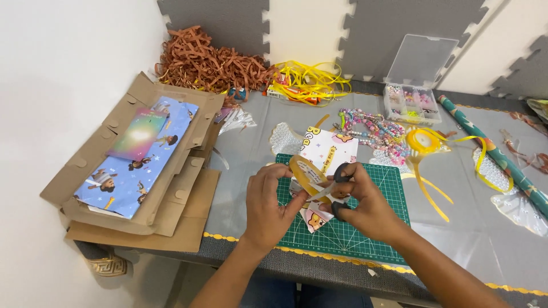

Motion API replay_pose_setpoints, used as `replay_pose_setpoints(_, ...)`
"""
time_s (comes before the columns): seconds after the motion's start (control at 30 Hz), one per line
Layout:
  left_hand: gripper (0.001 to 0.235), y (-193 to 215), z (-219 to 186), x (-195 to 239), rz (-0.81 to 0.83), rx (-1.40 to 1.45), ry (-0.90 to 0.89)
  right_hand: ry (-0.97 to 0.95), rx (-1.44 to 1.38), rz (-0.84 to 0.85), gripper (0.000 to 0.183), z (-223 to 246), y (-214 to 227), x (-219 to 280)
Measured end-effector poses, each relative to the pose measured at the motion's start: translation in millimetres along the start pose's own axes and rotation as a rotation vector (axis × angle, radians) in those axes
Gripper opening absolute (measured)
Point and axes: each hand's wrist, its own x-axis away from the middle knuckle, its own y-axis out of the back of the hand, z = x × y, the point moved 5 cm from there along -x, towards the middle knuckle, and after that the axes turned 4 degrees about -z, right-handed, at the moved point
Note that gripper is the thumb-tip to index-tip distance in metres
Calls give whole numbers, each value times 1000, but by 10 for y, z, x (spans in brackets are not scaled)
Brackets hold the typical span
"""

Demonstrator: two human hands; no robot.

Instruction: The person wraps a small rectangular box with patterned paper, folds the edges, and secures them with clear tape. They use scissors to cut the tape and smooth the paper over the box, completing the wrapping process.

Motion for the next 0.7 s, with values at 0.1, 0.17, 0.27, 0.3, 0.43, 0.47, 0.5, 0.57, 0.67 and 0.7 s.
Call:
replay_pose_setpoints(0.1,50,-17,66,28,14,-67,-24,-49,20,-80,62,53,204,29)
replay_pose_setpoints(0.17,38,86,-79,-23,65,11,5,-74,104,-87,63,7,408,89)
replay_pose_setpoints(0.27,12,113,-194,-89,122,158,68,-122,259,-112,65,159,528,233)
replay_pose_setpoints(0.3,4,118,-209,-98,126,220,109,-148,324,-121,65,242,525,291)
replay_pose_setpoints(0.43,10,65,-109,-73,103,285,210,-163,455,-224,65,156,941,400)
replay_pose_setpoints(0.47,10,54,-91,-83,114,278,221,-186,529,-272,61,199,1039,427)
replay_pose_setpoints(0.5,9,40,-74,-92,124,270,232,-208,602,-320,59,243,1139,456)
replay_pose_setpoints(0.57,12,5,-37,-119,156,190,183,-241,665,-355,59,-157,1441,491)
replay_pose_setpoints(0.67,14,-125,91,-182,227,85,134,-312,746,-390,60,-685,1748,494)
replay_pose_setpoints(0.7,12,-175,155,-203,269,58,138,-351,762,-390,60,-857,1812,480)
